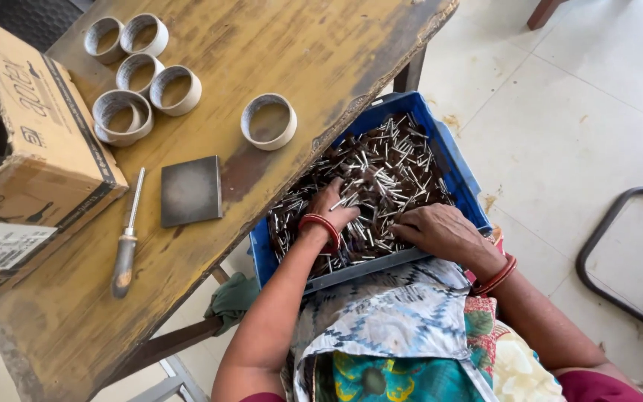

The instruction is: The recorder is picking up small metal pins from a container and inserting them into a circular hairbrush base.

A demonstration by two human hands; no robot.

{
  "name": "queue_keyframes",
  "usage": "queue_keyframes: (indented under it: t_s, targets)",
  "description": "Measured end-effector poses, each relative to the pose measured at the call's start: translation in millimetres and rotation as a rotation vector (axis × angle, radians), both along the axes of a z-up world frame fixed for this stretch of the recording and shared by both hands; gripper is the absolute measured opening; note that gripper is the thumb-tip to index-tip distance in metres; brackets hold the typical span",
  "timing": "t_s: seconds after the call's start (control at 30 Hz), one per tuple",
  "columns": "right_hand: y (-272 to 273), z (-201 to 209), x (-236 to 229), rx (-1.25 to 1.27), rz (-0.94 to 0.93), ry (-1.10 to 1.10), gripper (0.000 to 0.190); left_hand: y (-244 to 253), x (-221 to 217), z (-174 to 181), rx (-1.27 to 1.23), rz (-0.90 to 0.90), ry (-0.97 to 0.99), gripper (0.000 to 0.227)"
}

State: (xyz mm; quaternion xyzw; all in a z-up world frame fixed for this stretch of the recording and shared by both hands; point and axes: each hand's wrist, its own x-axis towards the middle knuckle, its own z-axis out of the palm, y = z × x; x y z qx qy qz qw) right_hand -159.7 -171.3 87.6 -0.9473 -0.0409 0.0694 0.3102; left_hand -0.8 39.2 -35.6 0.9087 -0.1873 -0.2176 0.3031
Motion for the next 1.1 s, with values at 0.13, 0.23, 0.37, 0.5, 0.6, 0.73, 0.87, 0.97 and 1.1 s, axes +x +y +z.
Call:
queue_keyframes:
  t_s: [0.13, 0.23, 0.37, 0.5, 0.6, 0.73, 0.87, 0.97, 1.1]
  targets:
    - [-3, 8, 6, 0.072, -0.220, 0.117, 0.044, -24, -8, 60, -0.064, -0.116, 0.089, 0.083]
    - [-3, 26, 13, 0.318, -0.262, 0.026, 0.084, -33, -5, 57, -0.115, -0.165, 0.134, 0.085]
    - [-8, 12, 35, 0.304, 0.006, -0.316, 0.101, -37, -12, 33, -0.296, -0.156, 0.239, 0.076]
    - [6, 12, 69, 0.212, 0.090, -0.305, 0.051, -37, -7, 3, -0.591, -0.188, 0.347, 0.060]
    - [11, -4, 78, 0.243, -0.034, -0.381, 0.024, -25, -10, 19, -0.847, -0.035, 0.596, 0.061]
    - [9, -9, 72, 0.166, -0.261, -0.741, 0.020, -18, -18, 49, -0.750, 0.382, 0.954, 0.054]
    - [28, 2, 57, 0.324, 0.031, -0.606, 0.025, -22, -11, 43, -1.080, 0.429, 1.100, 0.068]
    - [29, 1, 49, 0.281, 0.063, -0.545, 0.021, -21, 3, -8, -1.191, 0.445, 1.097, 0.045]
    - [23, 20, 54, 0.385, -0.107, -0.689, 0.045, -25, -3, 6, -0.654, 0.153, 0.236, 0.056]
